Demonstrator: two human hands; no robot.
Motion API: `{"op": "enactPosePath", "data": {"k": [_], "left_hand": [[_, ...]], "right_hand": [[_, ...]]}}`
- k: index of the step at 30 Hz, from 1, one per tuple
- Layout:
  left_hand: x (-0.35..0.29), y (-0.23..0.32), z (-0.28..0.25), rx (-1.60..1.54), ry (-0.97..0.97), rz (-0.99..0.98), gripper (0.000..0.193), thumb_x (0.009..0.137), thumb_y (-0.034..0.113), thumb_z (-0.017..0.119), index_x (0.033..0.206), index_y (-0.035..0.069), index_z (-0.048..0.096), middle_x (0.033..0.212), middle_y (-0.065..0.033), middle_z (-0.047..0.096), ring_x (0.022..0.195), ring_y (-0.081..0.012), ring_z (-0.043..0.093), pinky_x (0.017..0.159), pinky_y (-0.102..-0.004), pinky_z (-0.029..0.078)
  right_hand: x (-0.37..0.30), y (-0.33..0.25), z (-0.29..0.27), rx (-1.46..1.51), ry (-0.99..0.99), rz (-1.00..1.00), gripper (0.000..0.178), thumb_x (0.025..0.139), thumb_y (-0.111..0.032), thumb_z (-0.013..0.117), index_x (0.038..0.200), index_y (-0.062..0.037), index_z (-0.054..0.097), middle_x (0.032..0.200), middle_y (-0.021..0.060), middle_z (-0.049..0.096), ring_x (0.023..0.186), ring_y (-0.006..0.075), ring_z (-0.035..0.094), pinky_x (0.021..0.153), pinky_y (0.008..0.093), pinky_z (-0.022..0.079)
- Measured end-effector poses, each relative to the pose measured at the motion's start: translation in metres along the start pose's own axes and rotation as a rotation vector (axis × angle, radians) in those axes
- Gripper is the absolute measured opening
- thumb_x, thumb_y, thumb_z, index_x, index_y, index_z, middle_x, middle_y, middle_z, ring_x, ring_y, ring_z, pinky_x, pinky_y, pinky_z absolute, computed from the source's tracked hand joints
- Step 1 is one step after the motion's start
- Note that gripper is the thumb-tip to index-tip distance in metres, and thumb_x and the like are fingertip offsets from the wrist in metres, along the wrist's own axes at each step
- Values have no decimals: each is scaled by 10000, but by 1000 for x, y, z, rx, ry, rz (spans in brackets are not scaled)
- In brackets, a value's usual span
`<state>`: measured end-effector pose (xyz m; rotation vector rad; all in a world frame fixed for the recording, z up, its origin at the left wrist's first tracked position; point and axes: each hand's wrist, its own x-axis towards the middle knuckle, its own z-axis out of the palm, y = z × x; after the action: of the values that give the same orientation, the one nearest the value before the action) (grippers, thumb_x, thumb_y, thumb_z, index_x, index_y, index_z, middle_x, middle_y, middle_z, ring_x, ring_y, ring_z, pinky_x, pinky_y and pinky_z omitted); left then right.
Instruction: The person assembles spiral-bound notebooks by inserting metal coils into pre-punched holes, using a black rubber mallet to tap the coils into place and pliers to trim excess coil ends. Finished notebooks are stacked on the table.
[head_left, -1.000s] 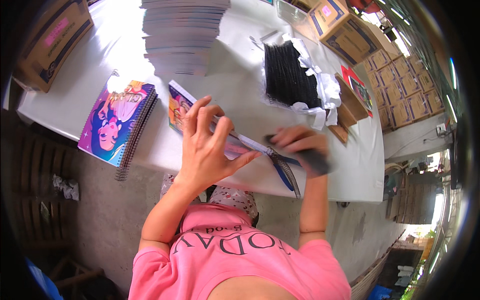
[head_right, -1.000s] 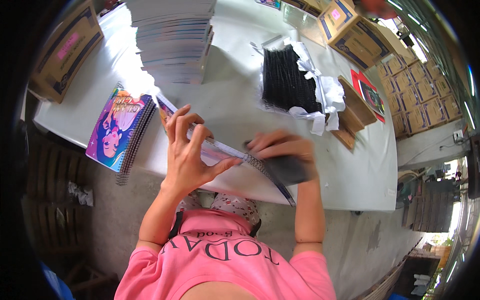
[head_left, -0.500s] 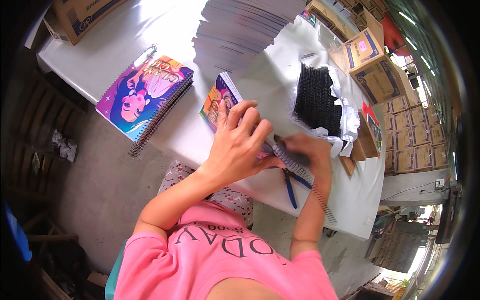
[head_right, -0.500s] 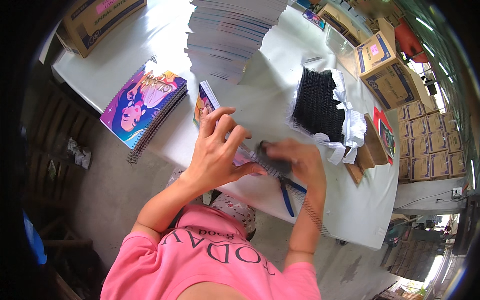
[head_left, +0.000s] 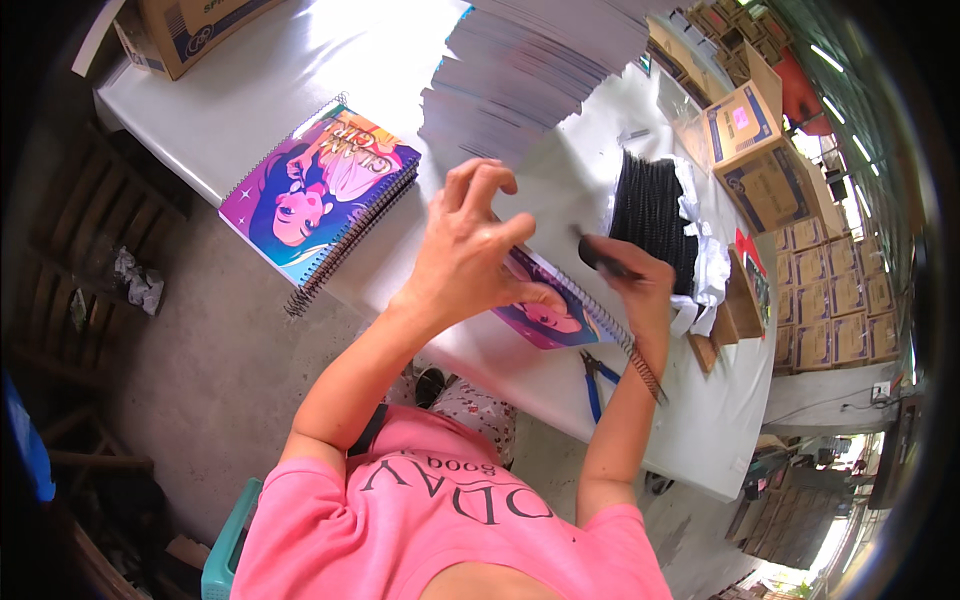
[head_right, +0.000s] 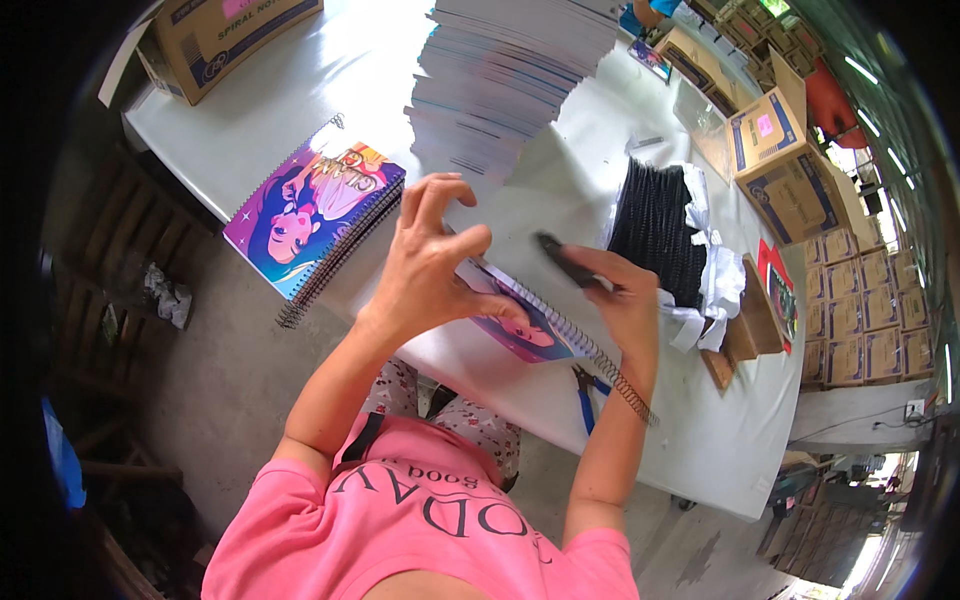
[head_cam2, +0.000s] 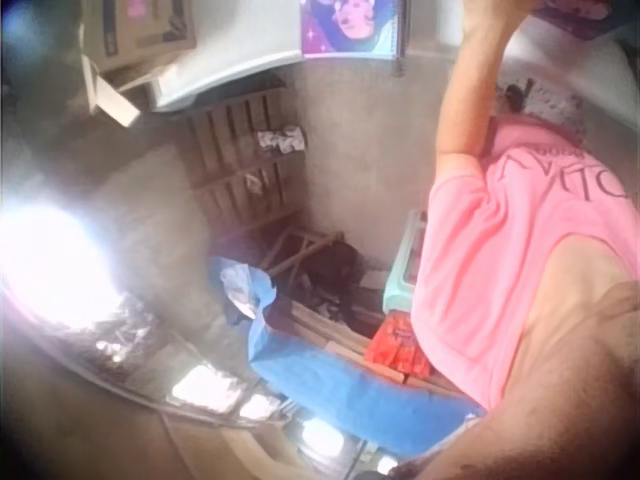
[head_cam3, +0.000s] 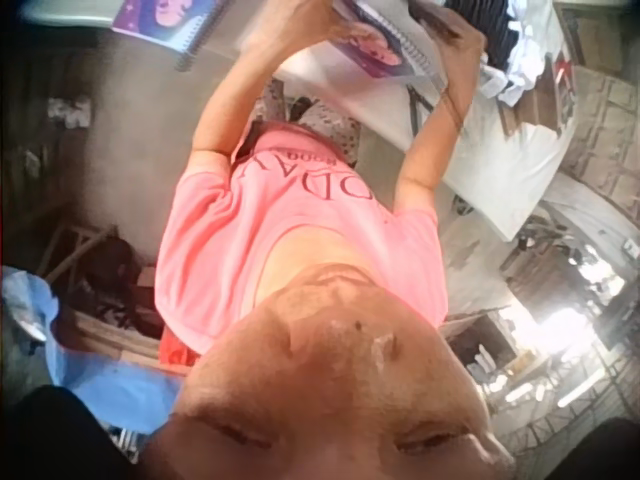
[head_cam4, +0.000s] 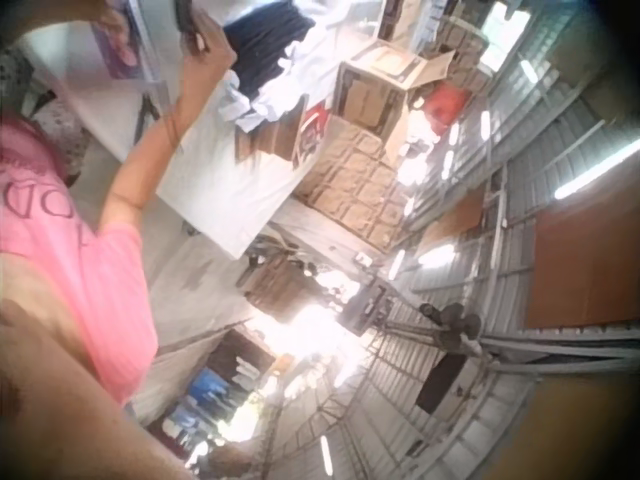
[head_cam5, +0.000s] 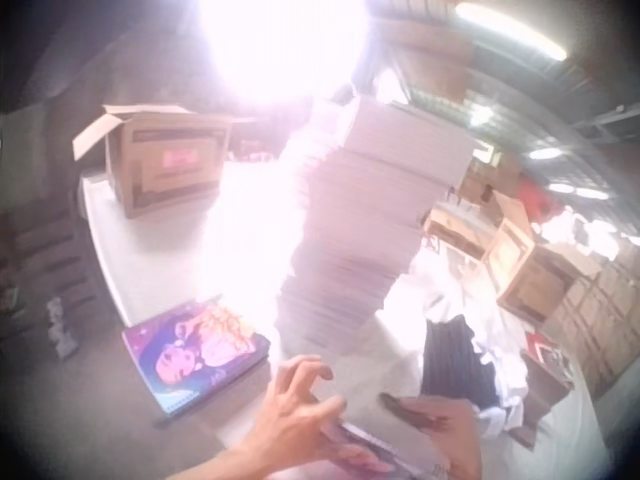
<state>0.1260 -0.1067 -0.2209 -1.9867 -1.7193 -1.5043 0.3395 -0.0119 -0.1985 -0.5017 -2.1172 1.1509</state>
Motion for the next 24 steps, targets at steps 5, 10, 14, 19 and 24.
{"op": "enactPosePath", "data": {"k": [5,10,14,19,24], "left_hand": [[1,-1,5,-51,-6,21,554,423,465,822,693,57,562,1120,-139,402,1175,-369,344,870,-501,380],[2,-5,2,-58,73,16,628,406,466,833,737,33,521,1160,-175,359,1168,-399,328,907,-510,361],[3,-10,7,-191,57,-110,717,395,481,863,821,59,469,1172,-175,315,1059,-360,348,790,-440,407],[-5,-23,12,-340,65,-206,736,367,426,893,860,76,475,1068,-117,366,1008,-299,400,721,-379,441],[-5,-38,21,-444,125,-238,794,387,345,917,958,89,428,1044,-85,392,1000,-223,418,730,-316,430]], "right_hand": [[17,-6,10,-54,-52,-4,243,722,83,560,880,-29,706,928,203,667,801,252,652,754,315,515],[15,-13,13,369,-160,-311,227,741,-32,605,954,0,676,957,187,663,883,217,642,798,262,471],[17,-2,5,-113,122,209,196,749,-5,599,924,23,684,909,170,676,816,177,655,738,270,503],[34,13,17,-310,-60,173,250,708,64,620,916,-51,699,937,161,679,808,171,667,723,287,518],[40,-9,17,184,-140,-179,345,708,111,580,996,-49,684,984,143,674,867,209,654,766,292,503]]}}
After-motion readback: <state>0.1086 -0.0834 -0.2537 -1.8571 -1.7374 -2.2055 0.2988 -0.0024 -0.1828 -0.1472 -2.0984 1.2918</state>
